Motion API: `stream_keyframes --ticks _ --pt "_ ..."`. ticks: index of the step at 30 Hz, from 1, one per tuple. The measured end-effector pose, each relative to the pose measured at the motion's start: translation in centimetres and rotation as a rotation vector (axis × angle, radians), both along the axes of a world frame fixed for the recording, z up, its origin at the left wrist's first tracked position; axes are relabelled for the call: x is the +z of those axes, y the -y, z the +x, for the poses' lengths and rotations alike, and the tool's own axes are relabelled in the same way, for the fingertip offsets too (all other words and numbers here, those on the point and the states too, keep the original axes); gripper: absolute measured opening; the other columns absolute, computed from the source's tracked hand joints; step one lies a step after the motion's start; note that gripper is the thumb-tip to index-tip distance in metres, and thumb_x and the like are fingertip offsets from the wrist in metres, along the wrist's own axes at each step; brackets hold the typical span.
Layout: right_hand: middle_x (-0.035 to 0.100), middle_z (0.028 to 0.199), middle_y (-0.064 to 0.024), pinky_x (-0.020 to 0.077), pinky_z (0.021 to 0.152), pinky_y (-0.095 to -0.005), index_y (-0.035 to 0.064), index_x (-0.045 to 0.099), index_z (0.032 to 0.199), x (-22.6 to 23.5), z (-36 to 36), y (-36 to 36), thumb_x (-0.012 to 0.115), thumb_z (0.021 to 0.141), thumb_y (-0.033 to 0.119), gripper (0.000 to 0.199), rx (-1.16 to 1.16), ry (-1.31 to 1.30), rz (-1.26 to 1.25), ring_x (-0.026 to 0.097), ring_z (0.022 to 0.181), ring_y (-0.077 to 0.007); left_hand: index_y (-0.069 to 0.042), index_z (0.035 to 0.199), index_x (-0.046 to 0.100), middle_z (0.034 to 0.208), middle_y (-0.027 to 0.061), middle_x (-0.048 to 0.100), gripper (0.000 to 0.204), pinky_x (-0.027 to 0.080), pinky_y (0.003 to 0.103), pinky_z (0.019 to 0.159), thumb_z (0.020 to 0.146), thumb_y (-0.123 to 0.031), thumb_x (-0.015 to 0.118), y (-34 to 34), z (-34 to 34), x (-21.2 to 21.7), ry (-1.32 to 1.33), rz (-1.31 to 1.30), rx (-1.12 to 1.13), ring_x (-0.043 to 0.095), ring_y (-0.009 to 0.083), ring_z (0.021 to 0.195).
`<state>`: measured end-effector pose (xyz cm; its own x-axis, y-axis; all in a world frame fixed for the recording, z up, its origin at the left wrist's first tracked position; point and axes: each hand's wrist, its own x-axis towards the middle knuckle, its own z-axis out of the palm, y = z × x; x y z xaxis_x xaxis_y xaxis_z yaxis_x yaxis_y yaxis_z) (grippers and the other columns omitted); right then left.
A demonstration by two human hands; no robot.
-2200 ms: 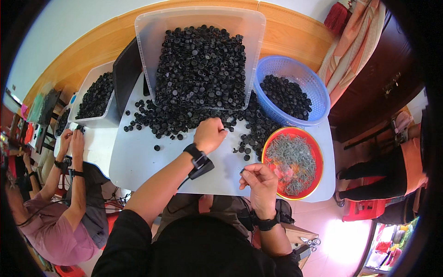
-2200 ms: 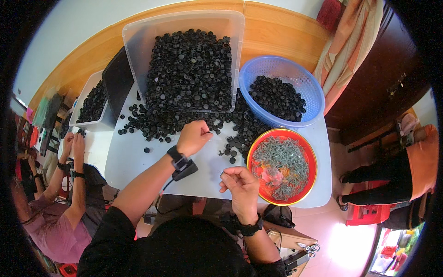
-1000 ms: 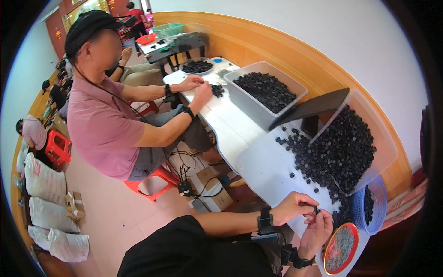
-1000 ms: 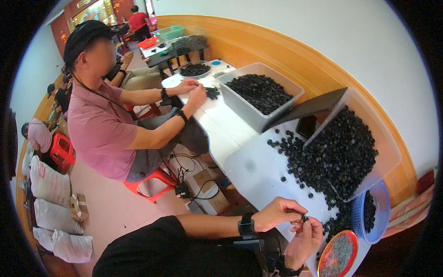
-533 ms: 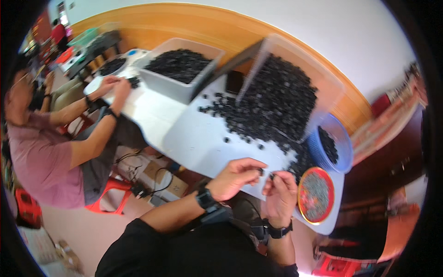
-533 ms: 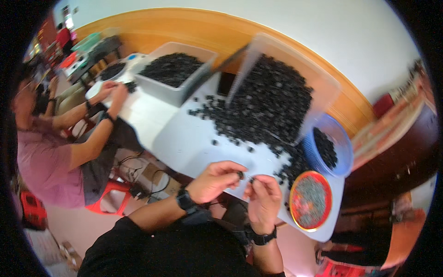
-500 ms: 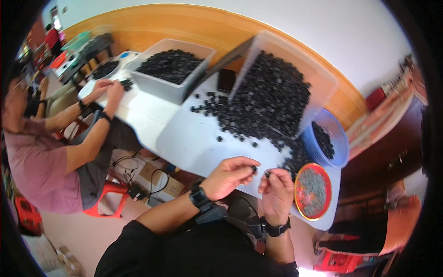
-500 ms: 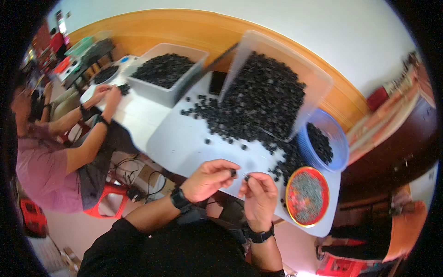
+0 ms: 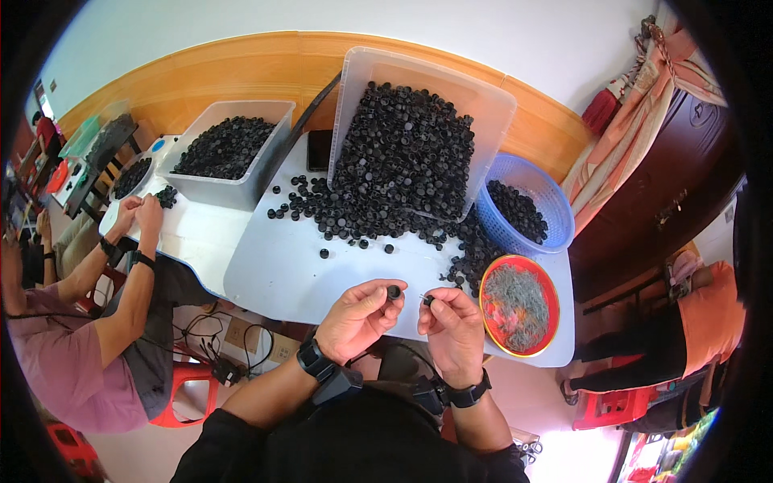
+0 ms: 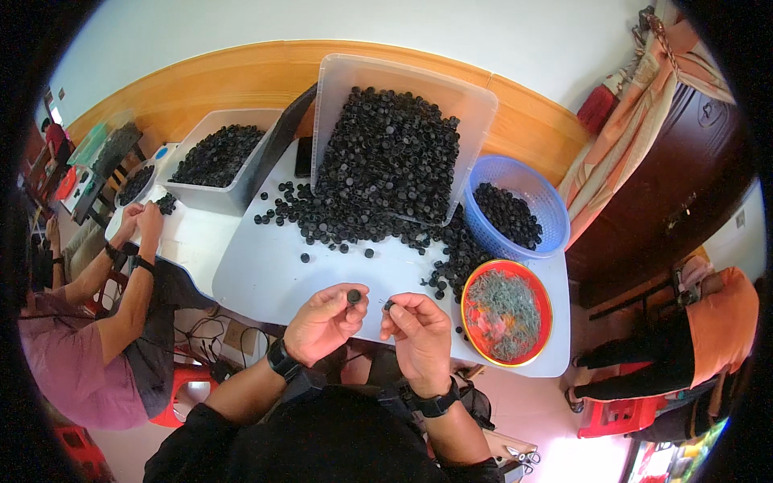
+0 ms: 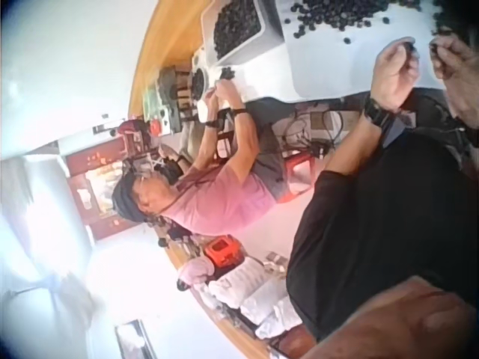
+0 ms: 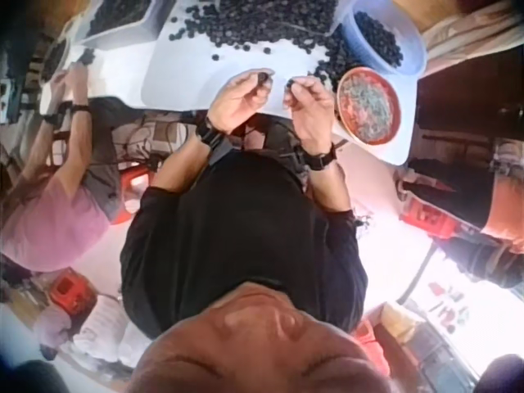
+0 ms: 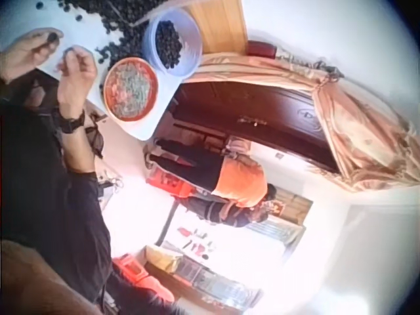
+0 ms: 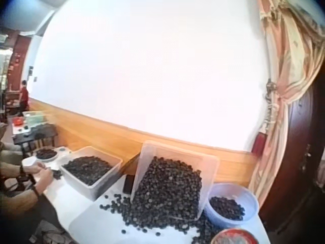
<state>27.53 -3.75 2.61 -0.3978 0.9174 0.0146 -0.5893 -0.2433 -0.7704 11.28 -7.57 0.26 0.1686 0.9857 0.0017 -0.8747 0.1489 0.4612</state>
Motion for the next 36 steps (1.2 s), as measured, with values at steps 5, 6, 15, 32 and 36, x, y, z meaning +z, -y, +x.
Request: stream_keyframes --ticks 5,6,15,32,36 --pt "0.061 0.080 -0.0095 0.0490 0.056 -0.0266 -0.0027 0.058 0.094 0.01 0.16 -0.14 0.057 0.084 0.001 0.011 -0.006 -0.011 -0.013 0.058 0.066 -0.0148 0.005 0.110 0.054 0.085 0.0066 0.056 0.030 0.042 0.022 0.063 0.090 -0.017 0.052 -0.24 0.20 0.14 0.072 -0.002 -0.025 0.050 0.0092 0.070" --pt "0.061 0.080 -0.0095 0.0490 0.056 -0.0266 -0.0027 0.058 0.094 0.01 0.17 -0.15 0.057 0.084 0.001 0.011 -0.008 -0.012 -0.015 0.058 0.066 -0.0148 0.004 0.110 0.054 0.084 0.0065 0.055 0.030 0.042 0.022 0.063 0.090 -0.017 0.053 -0.25 0.23 0.16 0.080 0.005 -0.027 0.050 0.0092 0.070" --pt "0.061 0.080 -0.0095 0.0489 0.057 -0.0262 -0.0028 0.058 0.095 -0.36 0.26 -0.16 0.057 0.084 0.001 0.012 0.002 -0.022 -0.009 0.058 0.066 -0.0150 0.003 0.111 0.054 0.088 0.0056 0.057 0.028 0.042 0.022 0.067 0.089 -0.013 0.054 -0.08 0.61 0.63 0.065 0.046 0.004 0.051 0.0096 0.076" --pt "0.061 0.083 -0.0101 0.0473 0.058 -0.0250 -0.0032 0.059 0.098 -0.26 0.46 0.29 0.059 0.083 0.005 0.017 0.017 0.004 0.008 0.057 0.069 -0.0153 0.000 0.107 0.056 0.094 0.0052 0.057 0.024 0.039 0.024 0.068 0.083 -0.005 0.059 0.39 0.38 0.95 -0.121 0.163 0.096 0.052 0.0120 0.083" --pt "0.060 0.083 -0.0103 0.0473 0.058 -0.0250 -0.0034 0.059 0.098 -0.23 0.44 0.42 0.060 0.083 0.005 0.017 0.023 0.002 0.014 0.057 0.070 -0.0155 -0.001 0.106 0.057 0.094 0.0059 0.058 0.024 0.039 0.024 0.068 0.082 -0.003 0.060 0.46 0.33 0.74 -0.127 0.179 0.103 0.052 0.0123 0.083"
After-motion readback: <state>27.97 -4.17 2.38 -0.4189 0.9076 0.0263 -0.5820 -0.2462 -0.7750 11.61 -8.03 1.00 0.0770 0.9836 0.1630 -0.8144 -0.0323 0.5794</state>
